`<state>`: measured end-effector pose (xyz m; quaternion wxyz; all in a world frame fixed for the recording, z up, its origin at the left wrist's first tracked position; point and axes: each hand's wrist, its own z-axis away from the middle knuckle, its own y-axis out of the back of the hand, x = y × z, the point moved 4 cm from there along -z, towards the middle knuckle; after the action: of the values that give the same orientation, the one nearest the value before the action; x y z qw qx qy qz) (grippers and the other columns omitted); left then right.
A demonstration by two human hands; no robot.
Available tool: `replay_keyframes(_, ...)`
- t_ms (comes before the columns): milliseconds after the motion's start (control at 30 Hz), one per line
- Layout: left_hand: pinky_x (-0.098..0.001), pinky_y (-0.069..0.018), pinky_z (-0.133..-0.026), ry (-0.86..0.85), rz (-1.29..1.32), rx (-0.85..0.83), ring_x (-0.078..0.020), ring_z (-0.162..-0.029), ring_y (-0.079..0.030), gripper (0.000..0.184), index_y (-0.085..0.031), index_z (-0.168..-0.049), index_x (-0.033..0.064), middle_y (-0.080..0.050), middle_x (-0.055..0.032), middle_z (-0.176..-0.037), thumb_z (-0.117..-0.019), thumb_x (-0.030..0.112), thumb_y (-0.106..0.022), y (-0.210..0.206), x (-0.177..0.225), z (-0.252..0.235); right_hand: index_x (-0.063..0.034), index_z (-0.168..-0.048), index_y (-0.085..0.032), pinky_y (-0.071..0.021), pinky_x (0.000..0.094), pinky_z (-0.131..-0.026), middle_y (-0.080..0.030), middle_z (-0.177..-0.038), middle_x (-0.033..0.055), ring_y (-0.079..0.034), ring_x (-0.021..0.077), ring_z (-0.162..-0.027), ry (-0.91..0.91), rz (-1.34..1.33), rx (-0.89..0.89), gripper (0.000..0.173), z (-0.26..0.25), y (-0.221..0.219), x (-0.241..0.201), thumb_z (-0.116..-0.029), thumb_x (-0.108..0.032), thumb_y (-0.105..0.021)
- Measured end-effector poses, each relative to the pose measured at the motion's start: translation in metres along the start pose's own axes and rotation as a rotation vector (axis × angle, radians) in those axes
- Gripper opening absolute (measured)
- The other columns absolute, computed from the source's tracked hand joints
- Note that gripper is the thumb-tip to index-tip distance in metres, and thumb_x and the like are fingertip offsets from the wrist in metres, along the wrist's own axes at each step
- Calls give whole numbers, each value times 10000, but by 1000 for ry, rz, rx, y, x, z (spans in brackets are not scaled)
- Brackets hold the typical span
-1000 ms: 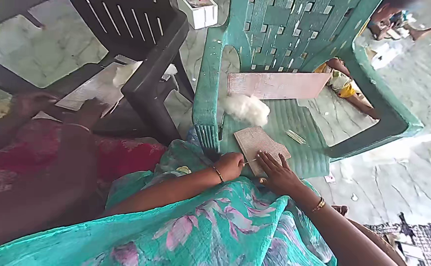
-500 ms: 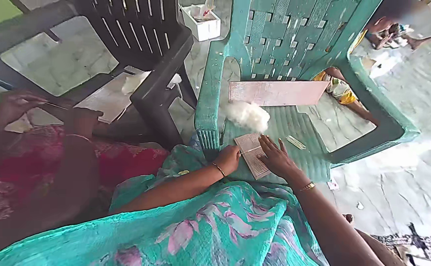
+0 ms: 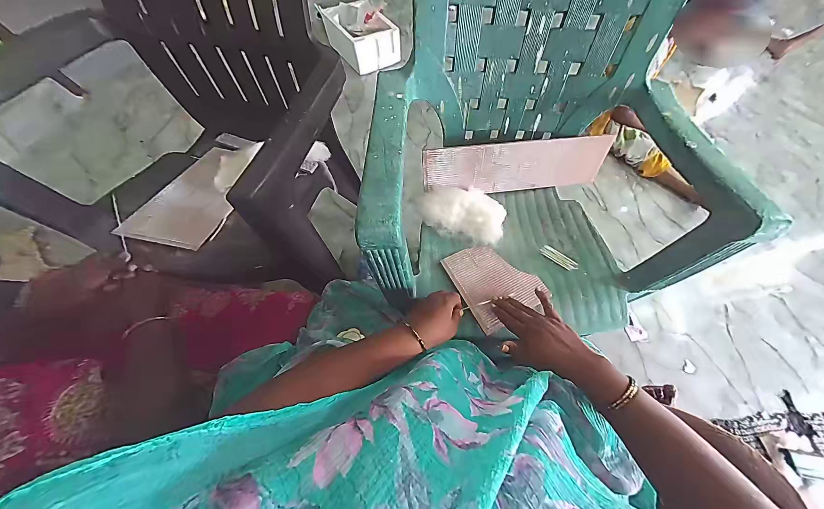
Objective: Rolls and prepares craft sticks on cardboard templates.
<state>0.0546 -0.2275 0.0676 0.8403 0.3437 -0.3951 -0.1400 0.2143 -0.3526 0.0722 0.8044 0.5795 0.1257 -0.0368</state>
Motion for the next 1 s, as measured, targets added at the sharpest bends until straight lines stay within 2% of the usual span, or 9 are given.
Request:
replay_keyframes(100, -469, -435, -1109, 5, 41, 63, -356, -1260, -590, 346, -610, -1264, -89, -624, -259, -1284, -1101, 153, -424, 5, -1, 2, -60, -1446, -583, -143, 765, -1165, -542, -1532, 95, -441, 334, -1470, 81, -8, 257, 517, 10, 4, 13, -1047, -380, -508)
replay_keyframes(233, -461, -436, -1112, 33, 30, 131, -348, -1262, -591, 338, -608, -1260, -89, -624, -253, -1285, -1101, 145, -423, 13, -3, -2, -45, -1431, -597, -147, 722, -1197, -560, -1512, 110, -451, 328, -1464, -14, -15, 327, 487, -6, 14, 23, -1058, -344, -503)
replay_keyframes(333, -456, -419, -1135, 56, -11, 136, -344, -1300, -570, 346, -600, -1286, -80, -613, -249, -1323, -1103, 144, -410, 17, -3, -6, -42, -1475, -546, -151, 663, -1229, -511, -1554, 121, -413, 299, -1492, -38, -29, 301, 498, -32, 14, 21, -1069, -324, -486)
replay_keyframes(400, -458, -402, -1155, 74, -51, 128, -346, -1334, -549, 360, -589, -1314, -72, -599, -248, -1358, -1107, 154, -400, 18, -1, -9, -51, -1539, -457, -112, 618, -1256, -425, -1617, 115, -331, 268, -1537, -54, -44, 217, 542, -53, 15, 18, -1076, -332, -472)
replay_keyframes(533, -460, -386, -1170, 91, -118, 117, -349, -1365, -524, 374, -573, -1334, -75, -578, -254, -1386, -1111, 167, -395, 19, 2, -10, -78, -1623, -283, -18, 585, -1269, -247, -1703, 96, -173, 243, -1590, -92, -56, 70, 656, -81, 11, 10, -1092, -451, -378)
replay_keyframes(667, -451, -400, -1157, 91, -127, 105, -338, -1335, -546, 357, -588, -1308, -68, -594, -245, -1355, -1102, 174, -424, 15, 1, -9, -64, -1643, -188, 9, 610, -1257, -141, -1729, 101, -98, 262, -1603, -132, -92, 8, 764, -67, 1, 2, -1066, -523, -389)
replay_keyframes(767, -461, -417, -1138, 63, -131, 78, -341, -1305, -565, 358, -602, -1289, -62, -611, -241, -1322, -1097, 197, -449, 10, 3, -5, -70, -1648, -170, 3, 632, -1246, -136, -1729, 105, -100, 269, -1602, -115, -102, 21, 783, -36, -10, -3, -1060, -528, -409)
replay_keyframes(900, -479, -443, -1110, 27, -143, 41, -345, -1266, -593, 355, -631, -1271, -40, -635, -226, -1290, -1095, 213, -454, -1, 6, 1, -61, -1621, -277, -2, 657, -1238, -215, -1713, 101, -166, 262, -1592, -91, -81, 60, 711, -3, -18, -11, -1068, -483, -423)
replay_keyframes(1000, -499, -460, -1093, 0, -146, 55, -352, -1248, -610, 357, -639, -1271, -31, -645, -225, -1281, -1095, 214, -450, -6, 5, 2, -77, -1490, -526, -141, 692, -1216, -509, -1562, 78, -377, 297, -1512, -27, -48, 348, 556, 8, -21, -10, -1049, -416, -515)
